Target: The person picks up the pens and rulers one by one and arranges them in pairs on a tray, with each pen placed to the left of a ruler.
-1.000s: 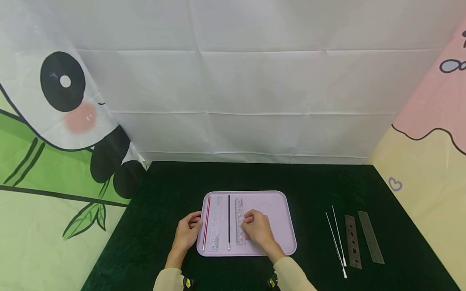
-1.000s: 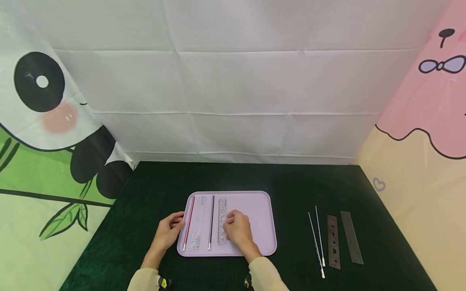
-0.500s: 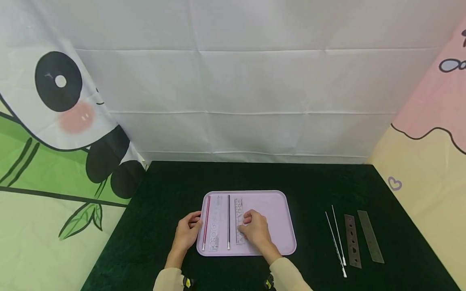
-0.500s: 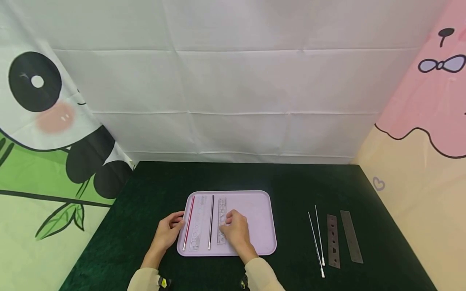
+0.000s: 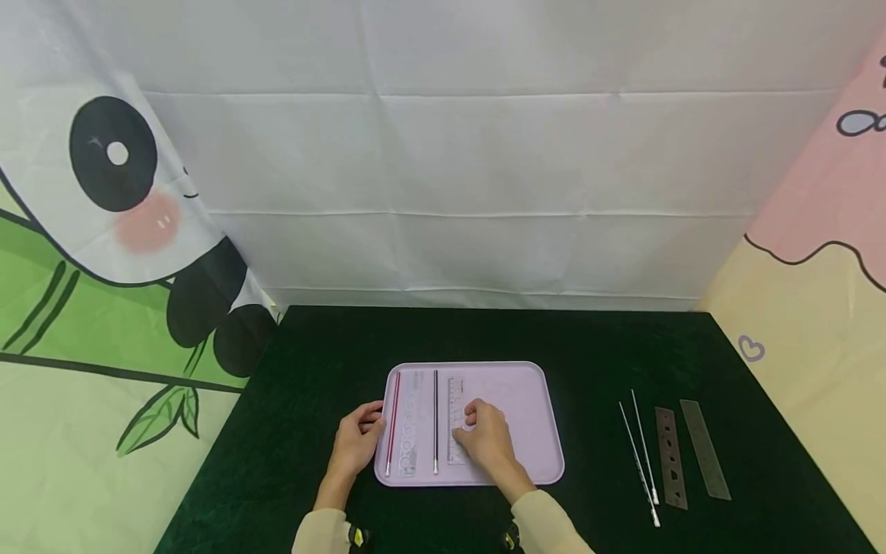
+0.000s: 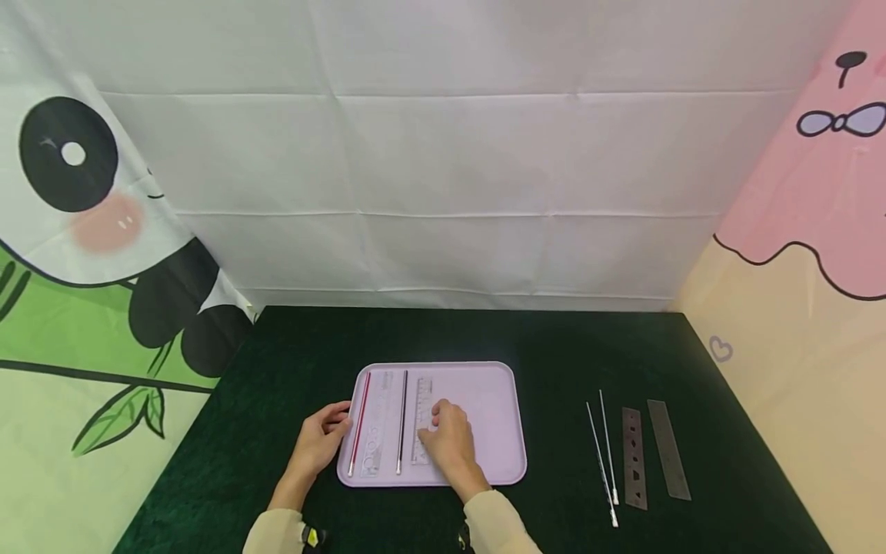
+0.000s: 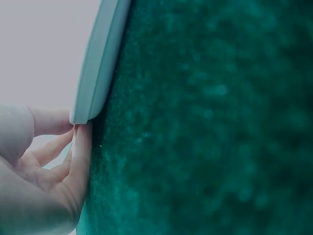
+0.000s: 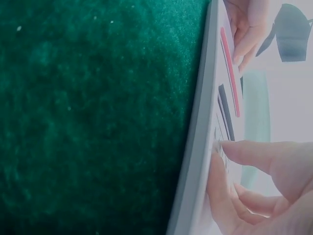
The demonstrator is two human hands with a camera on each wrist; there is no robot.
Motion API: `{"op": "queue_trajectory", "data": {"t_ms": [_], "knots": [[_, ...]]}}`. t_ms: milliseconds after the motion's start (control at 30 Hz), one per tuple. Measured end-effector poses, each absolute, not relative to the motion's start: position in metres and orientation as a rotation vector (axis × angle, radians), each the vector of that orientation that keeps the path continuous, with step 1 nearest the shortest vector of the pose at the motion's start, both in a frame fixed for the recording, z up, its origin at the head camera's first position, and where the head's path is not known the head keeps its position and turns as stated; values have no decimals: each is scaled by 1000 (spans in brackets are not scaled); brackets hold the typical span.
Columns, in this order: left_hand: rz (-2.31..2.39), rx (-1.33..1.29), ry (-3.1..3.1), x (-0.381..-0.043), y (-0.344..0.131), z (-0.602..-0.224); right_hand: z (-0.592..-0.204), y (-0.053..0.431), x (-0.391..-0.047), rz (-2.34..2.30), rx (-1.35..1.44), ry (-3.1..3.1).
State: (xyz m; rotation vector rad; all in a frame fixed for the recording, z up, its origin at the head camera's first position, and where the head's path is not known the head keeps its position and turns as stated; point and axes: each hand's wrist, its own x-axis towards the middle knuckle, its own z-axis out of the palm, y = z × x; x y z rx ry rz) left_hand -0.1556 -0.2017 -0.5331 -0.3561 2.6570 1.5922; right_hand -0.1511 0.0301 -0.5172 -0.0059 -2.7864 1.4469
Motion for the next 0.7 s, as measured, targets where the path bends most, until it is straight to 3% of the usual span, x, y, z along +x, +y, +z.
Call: {"op": "queue_trajectory", "data": {"t_ms": [700], "knots": [[1578,-337,2689,-153,-203,-529,-515,33,-150,1432,16,-2803]]}}
